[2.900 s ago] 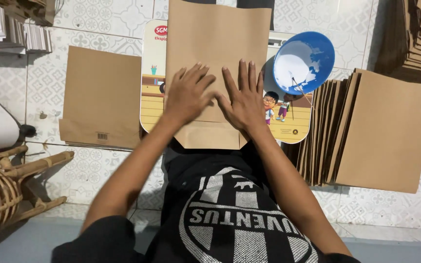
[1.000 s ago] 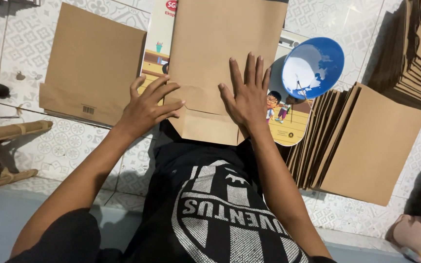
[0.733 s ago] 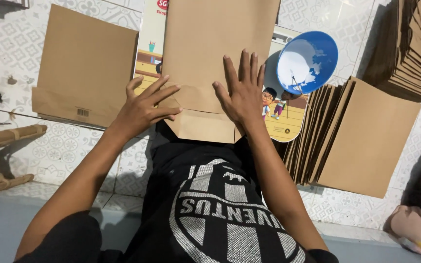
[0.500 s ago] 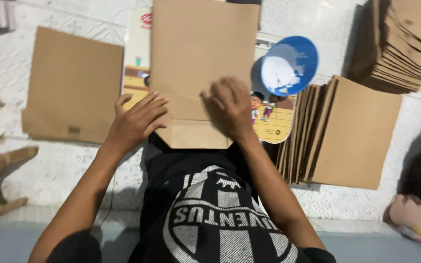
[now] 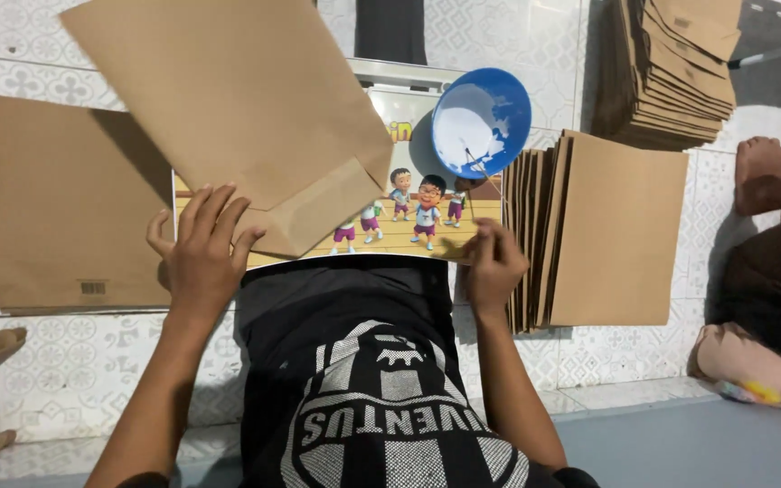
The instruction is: Applying glue to the bottom of paper bags and folding them to complete the assembly.
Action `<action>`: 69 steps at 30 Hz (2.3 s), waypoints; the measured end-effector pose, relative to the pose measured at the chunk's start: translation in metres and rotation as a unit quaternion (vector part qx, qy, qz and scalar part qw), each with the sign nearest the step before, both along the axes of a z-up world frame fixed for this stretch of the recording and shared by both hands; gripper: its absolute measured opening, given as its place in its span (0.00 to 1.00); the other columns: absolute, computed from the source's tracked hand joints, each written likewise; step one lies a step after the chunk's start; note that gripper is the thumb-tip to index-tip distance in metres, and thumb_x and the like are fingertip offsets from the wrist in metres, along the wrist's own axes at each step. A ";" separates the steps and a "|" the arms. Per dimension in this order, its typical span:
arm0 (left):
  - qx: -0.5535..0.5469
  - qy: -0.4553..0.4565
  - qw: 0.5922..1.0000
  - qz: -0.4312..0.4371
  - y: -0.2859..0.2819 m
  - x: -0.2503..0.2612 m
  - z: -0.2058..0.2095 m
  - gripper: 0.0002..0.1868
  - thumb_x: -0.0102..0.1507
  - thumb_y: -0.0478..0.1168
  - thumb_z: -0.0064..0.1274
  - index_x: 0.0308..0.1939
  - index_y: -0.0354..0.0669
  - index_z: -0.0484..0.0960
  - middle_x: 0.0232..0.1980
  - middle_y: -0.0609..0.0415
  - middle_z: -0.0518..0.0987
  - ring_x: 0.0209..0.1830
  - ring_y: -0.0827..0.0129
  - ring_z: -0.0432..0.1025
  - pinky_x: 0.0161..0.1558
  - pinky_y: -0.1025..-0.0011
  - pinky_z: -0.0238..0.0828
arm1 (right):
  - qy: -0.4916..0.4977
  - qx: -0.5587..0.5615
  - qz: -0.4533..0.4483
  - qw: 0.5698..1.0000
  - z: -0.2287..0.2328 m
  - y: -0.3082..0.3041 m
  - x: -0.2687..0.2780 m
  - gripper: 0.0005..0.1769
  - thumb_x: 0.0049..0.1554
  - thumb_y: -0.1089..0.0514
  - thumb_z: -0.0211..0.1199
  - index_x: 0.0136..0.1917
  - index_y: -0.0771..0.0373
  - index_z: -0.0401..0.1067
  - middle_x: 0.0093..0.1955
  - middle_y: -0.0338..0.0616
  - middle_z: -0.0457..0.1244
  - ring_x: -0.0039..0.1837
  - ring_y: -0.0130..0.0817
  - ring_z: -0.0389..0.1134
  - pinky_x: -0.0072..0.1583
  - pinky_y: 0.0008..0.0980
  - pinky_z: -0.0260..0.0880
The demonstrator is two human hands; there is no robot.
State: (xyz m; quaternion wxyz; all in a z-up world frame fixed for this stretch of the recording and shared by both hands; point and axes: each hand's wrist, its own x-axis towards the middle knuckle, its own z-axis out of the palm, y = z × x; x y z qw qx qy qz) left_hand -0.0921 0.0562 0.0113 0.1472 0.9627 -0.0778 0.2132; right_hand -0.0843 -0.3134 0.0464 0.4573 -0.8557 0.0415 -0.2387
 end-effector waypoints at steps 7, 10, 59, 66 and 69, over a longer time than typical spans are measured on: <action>-0.013 -0.002 1.000 0.013 -0.032 0.016 0.004 0.27 0.67 0.61 0.60 0.60 0.48 0.84 0.69 0.54 0.77 0.68 0.58 0.67 0.63 0.48 0.43 | 0.130 0.249 -0.099 0.955 0.005 -0.023 0.022 0.33 0.61 0.54 0.72 0.70 0.65 0.56 0.51 0.45 0.64 0.43 0.28 0.67 0.39 0.25 0.68; -0.025 0.009 1.000 0.000 -0.043 0.018 0.007 0.29 0.62 0.58 0.66 0.59 0.46 0.85 0.69 0.52 0.76 0.68 0.56 0.67 0.60 0.51 0.46 | 0.165 0.231 -0.082 0.955 0.008 -0.019 0.030 0.29 0.59 0.54 0.72 0.68 0.68 0.65 0.52 0.43 0.65 0.47 0.25 0.65 0.42 0.18 0.67; -0.285 -0.068 0.954 -0.062 -0.045 0.014 -0.003 0.13 0.58 0.41 0.74 0.34 0.47 0.82 0.40 0.62 0.87 0.49 0.63 0.81 0.71 0.59 0.58 | -0.047 0.316 -0.115 0.940 -0.010 -0.036 0.053 0.10 0.65 0.59 0.66 0.55 0.68 0.76 0.49 0.51 0.71 0.47 0.30 0.72 0.46 0.24 0.74; -0.285 -0.057 0.955 -0.064 -0.044 0.018 0.010 0.07 0.63 0.40 0.69 0.37 0.44 0.85 0.42 0.60 0.88 0.51 0.63 0.80 0.73 0.59 0.53 | 0.027 0.559 -0.129 0.819 -0.028 -0.053 0.051 0.08 0.61 0.58 0.69 0.52 0.62 0.77 0.50 0.47 0.72 0.49 0.29 0.75 0.49 0.18 0.77; -0.280 -0.052 0.957 -0.056 -0.043 0.020 0.001 0.04 0.67 0.40 0.65 0.39 0.48 0.86 0.42 0.65 0.87 0.49 0.67 0.78 0.71 0.60 0.52 | 0.040 0.579 -0.125 0.805 -0.037 -0.055 0.049 0.08 0.61 0.57 0.68 0.53 0.63 0.78 0.50 0.45 0.73 0.49 0.27 0.75 0.50 0.16 0.77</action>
